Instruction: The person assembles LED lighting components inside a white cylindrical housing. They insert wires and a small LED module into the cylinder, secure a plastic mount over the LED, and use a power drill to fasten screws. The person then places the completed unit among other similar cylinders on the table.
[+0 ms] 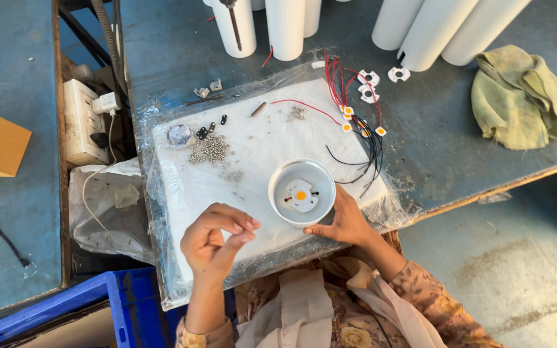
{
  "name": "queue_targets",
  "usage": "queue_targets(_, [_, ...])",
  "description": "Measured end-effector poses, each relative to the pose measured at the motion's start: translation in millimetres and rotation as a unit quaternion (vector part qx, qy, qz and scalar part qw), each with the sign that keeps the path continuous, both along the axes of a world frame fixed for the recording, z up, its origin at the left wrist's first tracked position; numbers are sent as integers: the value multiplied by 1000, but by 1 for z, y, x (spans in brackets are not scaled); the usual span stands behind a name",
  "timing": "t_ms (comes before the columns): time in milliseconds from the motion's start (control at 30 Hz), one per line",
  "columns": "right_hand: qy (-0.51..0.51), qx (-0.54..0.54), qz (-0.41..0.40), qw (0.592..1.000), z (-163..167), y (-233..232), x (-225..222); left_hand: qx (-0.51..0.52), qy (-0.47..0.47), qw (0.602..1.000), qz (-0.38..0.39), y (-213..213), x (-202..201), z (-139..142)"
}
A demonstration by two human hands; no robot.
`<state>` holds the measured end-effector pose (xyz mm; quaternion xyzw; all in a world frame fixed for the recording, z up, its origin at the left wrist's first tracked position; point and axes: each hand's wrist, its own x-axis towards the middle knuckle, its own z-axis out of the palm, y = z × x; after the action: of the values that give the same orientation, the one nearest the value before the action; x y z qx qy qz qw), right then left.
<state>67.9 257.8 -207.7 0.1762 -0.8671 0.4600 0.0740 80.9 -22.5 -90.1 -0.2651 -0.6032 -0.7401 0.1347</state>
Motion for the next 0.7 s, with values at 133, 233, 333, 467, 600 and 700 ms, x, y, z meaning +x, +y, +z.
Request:
queue_targets(133, [-24, -31, 20, 999, 6, 3, 2, -4, -121, 992, 32, -14, 17, -41])
queue_targets(233, [-44, -48, 39, 997, 21, 7, 3, -132, -102, 981, 97, -32, 28, -44])
queue_targets(333, [-36, -119, 60, 990, 43, 10, 4, -150, -136, 973, 113, -39, 35, -38])
queue_targets(467, [30, -231, 98, 967, 68, 0, 8, -216, -99, 963, 127, -29, 37, -24])
queue_targets(600, [7, -180, 49, 982, 69, -25, 11, -249, -12, 963, 102, -22, 32, 6])
queue_targets(700, [-28, -168, 63, 983, 65, -29, -3, -310, 123, 939, 86, -23, 26, 42])
